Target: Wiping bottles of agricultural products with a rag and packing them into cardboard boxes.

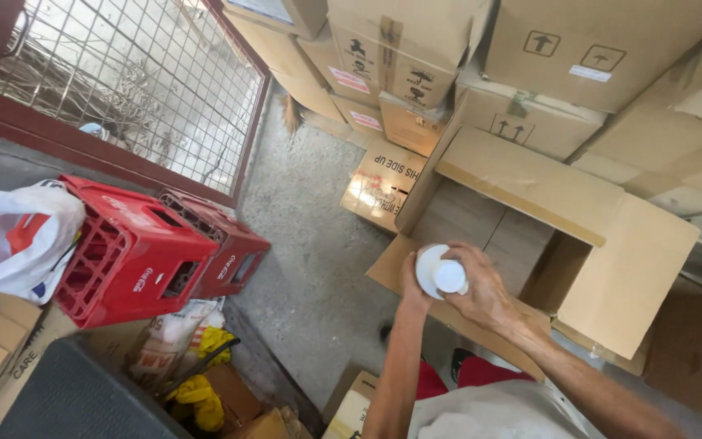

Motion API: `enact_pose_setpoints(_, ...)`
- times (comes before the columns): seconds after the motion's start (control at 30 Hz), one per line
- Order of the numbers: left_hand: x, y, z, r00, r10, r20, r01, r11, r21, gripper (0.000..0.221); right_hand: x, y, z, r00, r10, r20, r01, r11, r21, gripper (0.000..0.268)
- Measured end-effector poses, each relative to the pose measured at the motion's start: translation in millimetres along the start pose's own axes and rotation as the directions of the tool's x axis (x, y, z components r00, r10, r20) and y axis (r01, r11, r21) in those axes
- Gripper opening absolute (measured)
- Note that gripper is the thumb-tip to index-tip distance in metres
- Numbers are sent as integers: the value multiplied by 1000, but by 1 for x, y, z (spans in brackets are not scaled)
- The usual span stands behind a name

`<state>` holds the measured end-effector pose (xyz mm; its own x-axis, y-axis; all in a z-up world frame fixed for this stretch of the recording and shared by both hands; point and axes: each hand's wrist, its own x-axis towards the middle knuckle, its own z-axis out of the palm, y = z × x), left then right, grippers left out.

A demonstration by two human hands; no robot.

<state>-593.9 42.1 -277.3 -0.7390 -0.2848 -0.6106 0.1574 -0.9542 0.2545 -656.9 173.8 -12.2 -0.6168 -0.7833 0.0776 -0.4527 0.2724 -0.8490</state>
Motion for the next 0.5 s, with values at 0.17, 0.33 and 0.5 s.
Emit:
enact_pose_setpoints(0.17,43,-11,17,998,-21,-63,40,945,324,41,9,76,4,988,98,-117,-107,992,-68,63)
enact_pose_setpoints(0.33,89,3,81,922,-130,-366,343,714,610,49,17,165,28,879,337,-338,-376,925,-54,64)
enact_pose_setpoints(0.5,193,-31,60,957,-119,-265,283,585,760,68,22,240,64,778,464,-424,-519,854,-18,66)
